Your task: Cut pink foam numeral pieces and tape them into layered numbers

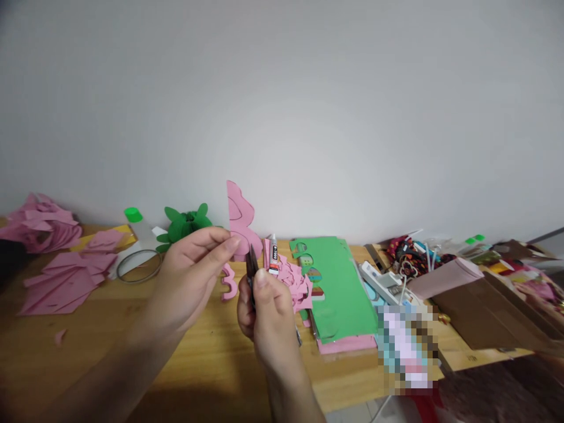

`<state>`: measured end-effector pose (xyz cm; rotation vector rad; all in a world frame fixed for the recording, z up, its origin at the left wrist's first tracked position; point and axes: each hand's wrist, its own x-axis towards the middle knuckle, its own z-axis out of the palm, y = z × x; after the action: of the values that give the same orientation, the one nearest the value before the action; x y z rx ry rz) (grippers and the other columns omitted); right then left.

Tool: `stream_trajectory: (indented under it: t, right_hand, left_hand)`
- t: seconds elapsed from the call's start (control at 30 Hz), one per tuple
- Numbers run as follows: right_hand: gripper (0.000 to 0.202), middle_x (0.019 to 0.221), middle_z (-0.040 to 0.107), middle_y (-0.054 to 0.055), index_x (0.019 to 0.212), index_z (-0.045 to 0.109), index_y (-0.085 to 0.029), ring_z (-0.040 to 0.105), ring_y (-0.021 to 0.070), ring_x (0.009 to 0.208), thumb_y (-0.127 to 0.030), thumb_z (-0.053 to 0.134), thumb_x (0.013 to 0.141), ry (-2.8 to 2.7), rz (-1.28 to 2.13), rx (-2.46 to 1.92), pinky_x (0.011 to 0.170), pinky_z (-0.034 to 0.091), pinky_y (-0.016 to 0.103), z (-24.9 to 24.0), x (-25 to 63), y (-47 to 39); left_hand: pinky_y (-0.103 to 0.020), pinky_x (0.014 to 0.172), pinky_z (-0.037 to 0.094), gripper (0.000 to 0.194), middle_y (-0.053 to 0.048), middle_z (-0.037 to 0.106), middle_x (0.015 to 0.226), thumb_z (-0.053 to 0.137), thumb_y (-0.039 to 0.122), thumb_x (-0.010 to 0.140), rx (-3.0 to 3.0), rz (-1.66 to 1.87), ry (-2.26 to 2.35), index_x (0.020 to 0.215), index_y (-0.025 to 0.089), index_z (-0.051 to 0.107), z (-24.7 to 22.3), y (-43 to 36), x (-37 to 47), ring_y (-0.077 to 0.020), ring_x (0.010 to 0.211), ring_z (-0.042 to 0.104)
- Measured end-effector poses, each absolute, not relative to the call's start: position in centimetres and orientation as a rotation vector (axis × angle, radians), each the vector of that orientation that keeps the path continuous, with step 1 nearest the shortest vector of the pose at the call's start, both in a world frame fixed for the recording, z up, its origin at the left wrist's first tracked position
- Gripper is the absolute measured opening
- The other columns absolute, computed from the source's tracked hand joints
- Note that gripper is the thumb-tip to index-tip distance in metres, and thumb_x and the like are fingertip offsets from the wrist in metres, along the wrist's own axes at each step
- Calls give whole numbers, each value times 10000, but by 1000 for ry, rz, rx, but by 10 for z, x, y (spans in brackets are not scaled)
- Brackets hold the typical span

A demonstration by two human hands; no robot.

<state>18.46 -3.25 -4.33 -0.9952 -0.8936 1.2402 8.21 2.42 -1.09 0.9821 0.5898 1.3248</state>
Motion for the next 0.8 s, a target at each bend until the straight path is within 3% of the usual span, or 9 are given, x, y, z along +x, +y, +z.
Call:
stream_trajectory:
  t: [0.8]
  right_hand:
    - [536,434,243,-124,635,475,-198,124,29,363,-673,563,869,-888,1223,-955,331,115,147,-42,185,-33]
  left_hand:
    - [-143,630,533,115,60,653,572,766,197,772,847,1299,534,659,205,747,-14,20,88,-30,508,526]
